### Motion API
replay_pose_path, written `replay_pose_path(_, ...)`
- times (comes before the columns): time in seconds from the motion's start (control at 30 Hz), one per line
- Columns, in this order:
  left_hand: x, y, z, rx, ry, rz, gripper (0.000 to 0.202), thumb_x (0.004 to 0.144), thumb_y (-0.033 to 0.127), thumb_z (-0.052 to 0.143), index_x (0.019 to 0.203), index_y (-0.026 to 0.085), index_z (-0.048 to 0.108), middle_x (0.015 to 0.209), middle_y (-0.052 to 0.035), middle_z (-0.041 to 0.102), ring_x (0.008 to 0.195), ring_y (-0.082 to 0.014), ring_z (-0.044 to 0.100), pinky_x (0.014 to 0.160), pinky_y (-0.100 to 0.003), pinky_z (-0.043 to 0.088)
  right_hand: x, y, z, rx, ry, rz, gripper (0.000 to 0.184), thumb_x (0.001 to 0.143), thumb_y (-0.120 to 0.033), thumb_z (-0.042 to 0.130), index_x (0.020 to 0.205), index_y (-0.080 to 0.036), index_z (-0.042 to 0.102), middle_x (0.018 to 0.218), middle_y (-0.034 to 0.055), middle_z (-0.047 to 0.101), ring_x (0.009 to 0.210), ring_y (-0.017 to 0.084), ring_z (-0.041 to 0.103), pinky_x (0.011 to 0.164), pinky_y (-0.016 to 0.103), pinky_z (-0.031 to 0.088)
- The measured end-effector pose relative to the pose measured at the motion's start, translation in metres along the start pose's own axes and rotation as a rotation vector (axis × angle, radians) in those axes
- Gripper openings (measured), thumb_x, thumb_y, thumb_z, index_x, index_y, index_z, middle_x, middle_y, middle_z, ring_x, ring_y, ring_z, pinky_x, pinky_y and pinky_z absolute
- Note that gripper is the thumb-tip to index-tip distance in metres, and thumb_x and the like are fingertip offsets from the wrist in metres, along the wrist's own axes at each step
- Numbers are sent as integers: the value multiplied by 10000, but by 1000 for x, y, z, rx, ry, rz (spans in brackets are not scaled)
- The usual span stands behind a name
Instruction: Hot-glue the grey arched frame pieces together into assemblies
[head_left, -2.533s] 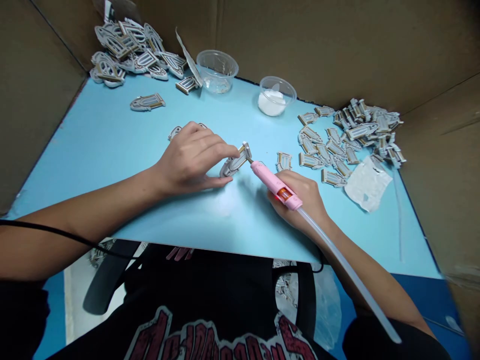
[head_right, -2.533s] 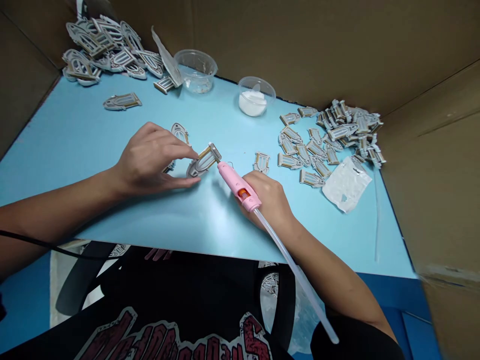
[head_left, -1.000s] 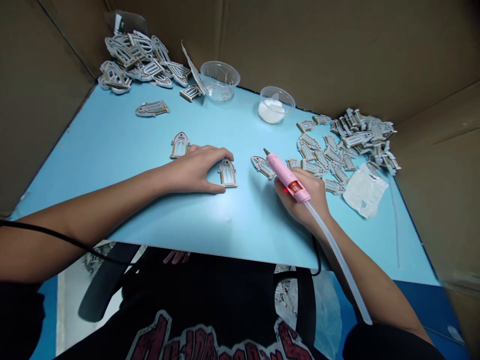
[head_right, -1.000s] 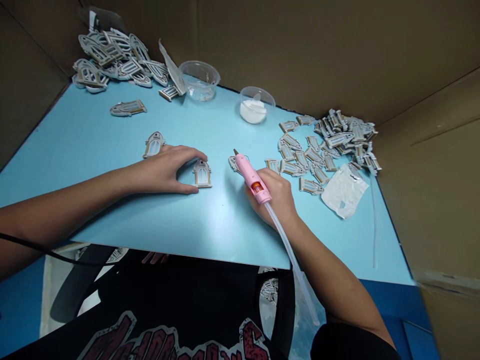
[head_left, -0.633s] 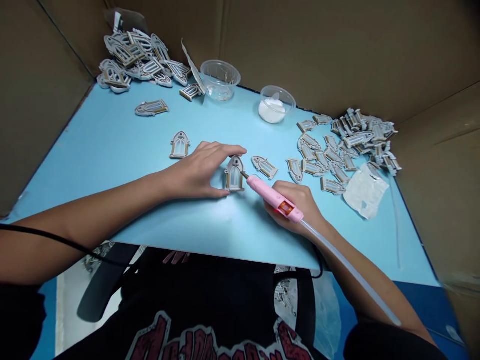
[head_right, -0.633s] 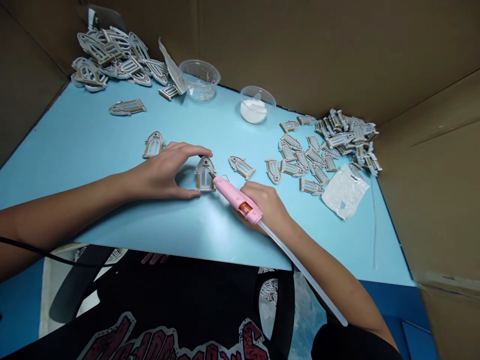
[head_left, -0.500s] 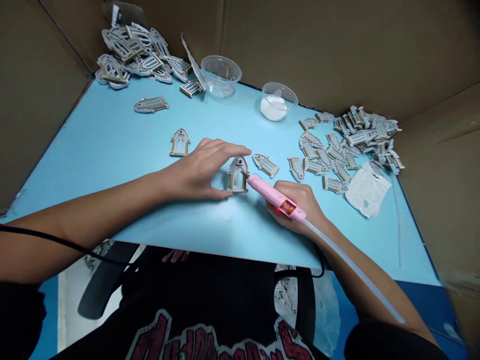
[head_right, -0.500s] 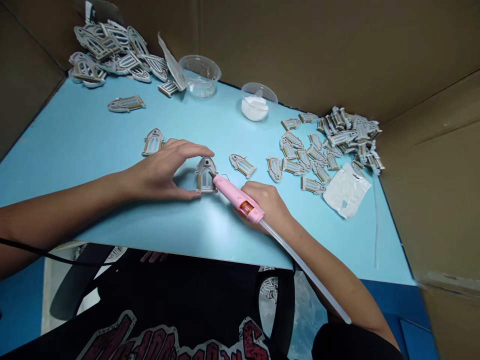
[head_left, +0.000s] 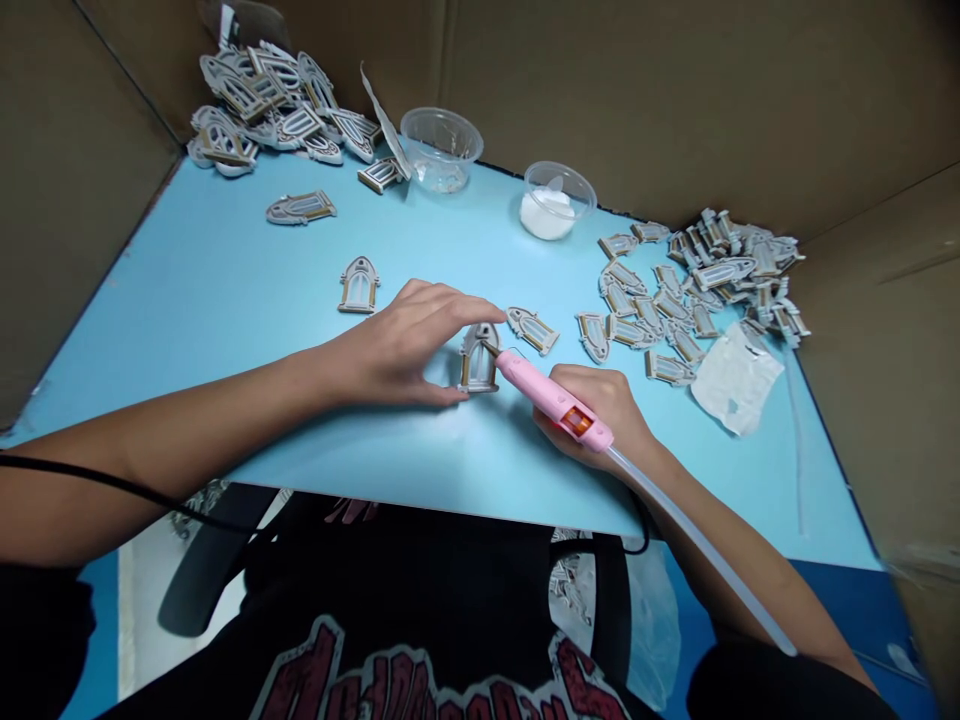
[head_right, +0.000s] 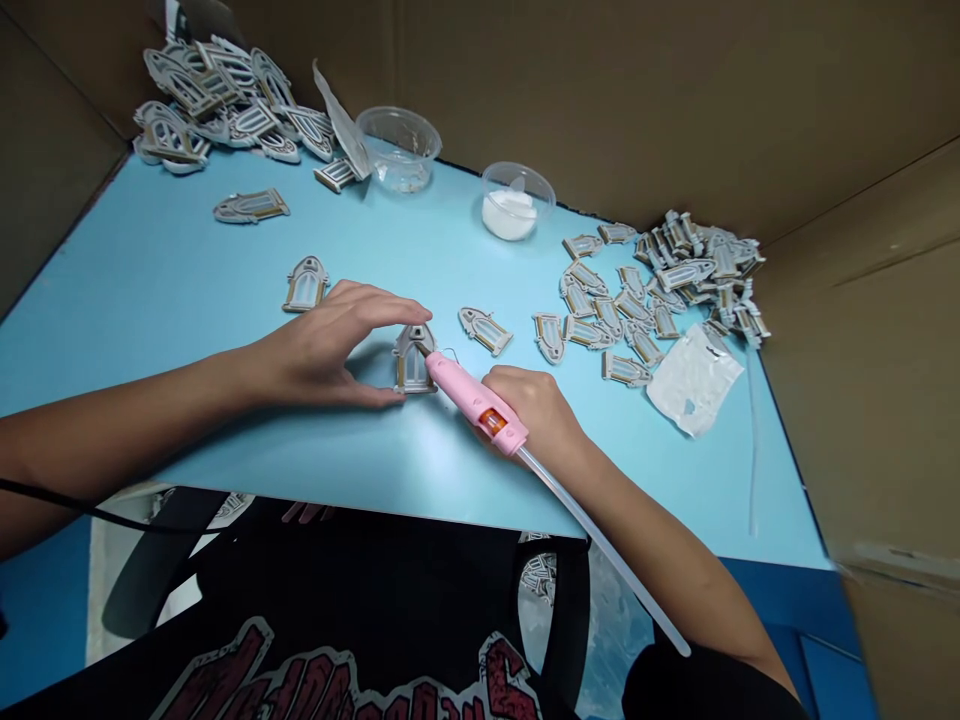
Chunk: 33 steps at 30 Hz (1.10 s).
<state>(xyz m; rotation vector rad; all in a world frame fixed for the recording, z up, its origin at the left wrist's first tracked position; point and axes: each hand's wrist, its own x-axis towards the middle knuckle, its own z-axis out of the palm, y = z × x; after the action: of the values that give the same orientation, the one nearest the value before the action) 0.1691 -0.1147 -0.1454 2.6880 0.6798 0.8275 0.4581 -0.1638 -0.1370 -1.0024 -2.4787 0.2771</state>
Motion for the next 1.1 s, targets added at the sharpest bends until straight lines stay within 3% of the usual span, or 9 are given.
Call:
replay_pose_path(0.37,0,-1,0,-24,6,-8,625,895,345,754,1428,261,438,1431,-91,636,1322,-243,593,1101,-382,395,1,-2,-2,44,-8,26,210,861,-206,558,685,-231,445,601,-46,478,491,92,426,504,229,327)
replay_pose_path(0.87,0,-1,1,-7,13,21,665,877,318,784,1438,273,430,1425,-85,642,1304,-232,601,1085,-359,389,2,-4,-1,27,-50,76,244,861,-257,531,670,-240,379,568,-52,433,467,93,391,502,249,302)
replay_pose_path(1.1,0,-1,1,-11,23,9,672,871,314,779,1448,284,437,1428,-89,647,1308,-240,605,1090,-377,396,2,-5,-1,23,-7,49,238,847,-232,535,665,-241,381,560,-53,441,451,92,395,486,249,298)
